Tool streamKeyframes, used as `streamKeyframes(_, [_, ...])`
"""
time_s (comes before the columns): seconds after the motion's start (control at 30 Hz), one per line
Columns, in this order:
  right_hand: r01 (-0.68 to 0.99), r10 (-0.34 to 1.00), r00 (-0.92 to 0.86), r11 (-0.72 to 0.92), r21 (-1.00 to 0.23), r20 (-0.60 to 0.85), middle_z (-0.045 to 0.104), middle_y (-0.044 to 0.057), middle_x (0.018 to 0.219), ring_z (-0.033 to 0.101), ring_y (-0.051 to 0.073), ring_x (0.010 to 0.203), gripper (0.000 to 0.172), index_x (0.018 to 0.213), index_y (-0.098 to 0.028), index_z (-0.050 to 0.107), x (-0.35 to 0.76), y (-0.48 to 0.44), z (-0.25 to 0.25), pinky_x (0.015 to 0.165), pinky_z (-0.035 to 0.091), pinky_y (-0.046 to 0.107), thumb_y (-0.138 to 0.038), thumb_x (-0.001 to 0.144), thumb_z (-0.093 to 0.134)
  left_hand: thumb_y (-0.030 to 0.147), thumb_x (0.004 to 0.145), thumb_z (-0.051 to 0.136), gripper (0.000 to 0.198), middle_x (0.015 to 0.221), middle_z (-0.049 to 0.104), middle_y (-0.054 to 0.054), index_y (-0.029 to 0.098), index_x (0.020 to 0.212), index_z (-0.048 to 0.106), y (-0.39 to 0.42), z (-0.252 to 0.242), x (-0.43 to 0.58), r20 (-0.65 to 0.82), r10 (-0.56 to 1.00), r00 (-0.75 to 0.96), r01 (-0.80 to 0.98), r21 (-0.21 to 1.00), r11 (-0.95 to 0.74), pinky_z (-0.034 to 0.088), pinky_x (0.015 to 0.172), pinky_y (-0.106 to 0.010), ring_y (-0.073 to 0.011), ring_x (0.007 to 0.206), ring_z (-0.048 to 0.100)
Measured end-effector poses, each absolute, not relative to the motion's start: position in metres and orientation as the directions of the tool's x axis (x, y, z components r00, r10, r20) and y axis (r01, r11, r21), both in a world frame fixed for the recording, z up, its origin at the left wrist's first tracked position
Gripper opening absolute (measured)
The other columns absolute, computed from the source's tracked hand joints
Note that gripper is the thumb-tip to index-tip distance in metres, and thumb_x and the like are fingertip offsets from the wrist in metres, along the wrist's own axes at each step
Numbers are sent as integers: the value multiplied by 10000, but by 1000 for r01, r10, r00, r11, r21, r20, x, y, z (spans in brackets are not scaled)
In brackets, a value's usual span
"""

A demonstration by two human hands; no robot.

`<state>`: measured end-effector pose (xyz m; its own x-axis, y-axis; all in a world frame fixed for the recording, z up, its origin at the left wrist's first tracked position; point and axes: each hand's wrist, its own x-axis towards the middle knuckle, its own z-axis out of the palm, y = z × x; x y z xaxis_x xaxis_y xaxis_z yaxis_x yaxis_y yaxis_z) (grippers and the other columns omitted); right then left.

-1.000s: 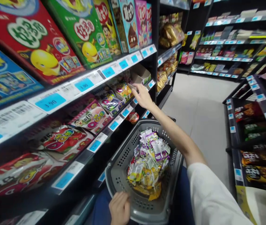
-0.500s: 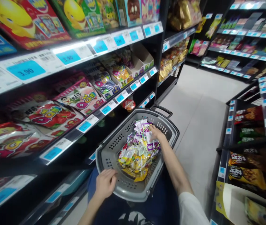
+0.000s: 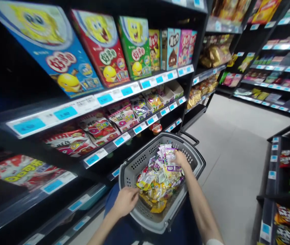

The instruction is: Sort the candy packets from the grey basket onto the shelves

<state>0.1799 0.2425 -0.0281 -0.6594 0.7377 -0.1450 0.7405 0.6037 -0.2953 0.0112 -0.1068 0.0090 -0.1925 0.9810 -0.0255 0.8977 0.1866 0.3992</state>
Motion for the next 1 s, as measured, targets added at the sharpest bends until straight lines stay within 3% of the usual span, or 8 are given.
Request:
streamKeyframes(0.13, [648, 693, -718, 697, -308, 58, 682, 59, 915, 652, 206, 889, 31, 870, -191, 628, 180, 205, -13, 733, 399, 264, -210, 895, 629, 355, 982, 408, 348, 790, 711, -49, 210, 810, 673, -81, 18, 6, -177, 974, -144, 701, 676, 226, 482, 769, -310, -206, 779, 683])
streamKeyframes(0.23, [390, 492, -750, 869, -305, 443, 593, 24, 766, 565, 174, 742, 210, 720, -194, 545, 179, 162, -7, 673, 361, 267, -54, 873, 510, 590, 965, 401, 487, 1055, 713, -106, 201, 1119, 650, -50, 16, 4, -297, 941, -159, 150, 935, 321, 542, 713, -337, -234, 868, 689])
streamKeyframes(0.4, [46, 96, -714, 995, -90, 694, 536, 24, 695, 466, 177, 690, 307, 703, -190, 528, 175, 92, 5, 645, 315, 301, -95, 975, 423, 681, 887, 501, 681, 1233, 656, -180, 168, 1332, 539, -14, 0, 4, -319, 947, -36, -648, 729, 221, 587, 744, -409, -281, 998, 687])
streamKeyframes(0.57, [-62, 15, -793, 992, -106, 609, 579, 34, 746, 506, 186, 746, 299, 746, -181, 565, 178, 54, 5, 684, 368, 321, -105, 992, 412, 438, 738, 806, 436, 885, 749, -110, 114, 1011, 701, -10, -10, 11, -406, 874, -268, -718, 688, 99, 550, 776, -319, -222, 810, 703])
streamKeyframes(0.7, [76, 369, -757, 870, -488, 540, 638, 105, 1176, 574, 278, 1094, 144, 1034, -203, 662, 184, 41, -1, 918, 465, 441, -246, 897, 655, 439, 677, 853, 424, 768, 743, -78, 108, 905, 716, -6, -9, 7, -470, 785, -403, -728, 684, 37, 545, 774, -331, -233, 774, 712])
streamKeyframes(0.77, [155, 616, -649, 682, -715, 447, 521, 151, 1415, 498, 338, 1300, 482, 1247, -215, 613, 185, 37, -5, 1040, 449, 523, -358, 812, 763, 455, 683, 848, 436, 773, 746, -85, 104, 907, 717, -5, -7, 3, -469, 776, -422, -747, 665, -4, 548, 786, -342, -245, 793, 720])
streamKeyframes(0.87, [153, 888, -443, 212, -965, 125, 552, 184, 1407, 576, 338, 1261, 663, 1354, -197, 537, 184, 33, -11, 982, 534, 504, -471, 794, 760, 445, 697, 844, 421, 799, 754, -95, 108, 917, 718, -9, -4, -1, -455, 776, -437, -765, 641, -55, 553, 803, -349, -254, 829, 729])
streamKeyframes(1.0, [115, 845, -428, -303, -946, -322, 753, 130, 973, 729, 281, 799, 731, 1238, -154, 601, 181, 31, -14, 673, 622, 397, -542, 669, 845, 446, 679, 856, 424, 842, 767, -114, 105, 897, 728, -16, -2, 1, -445, 786, -430, -776, 627, -69, 554, 841, -360, -271, 889, 733])
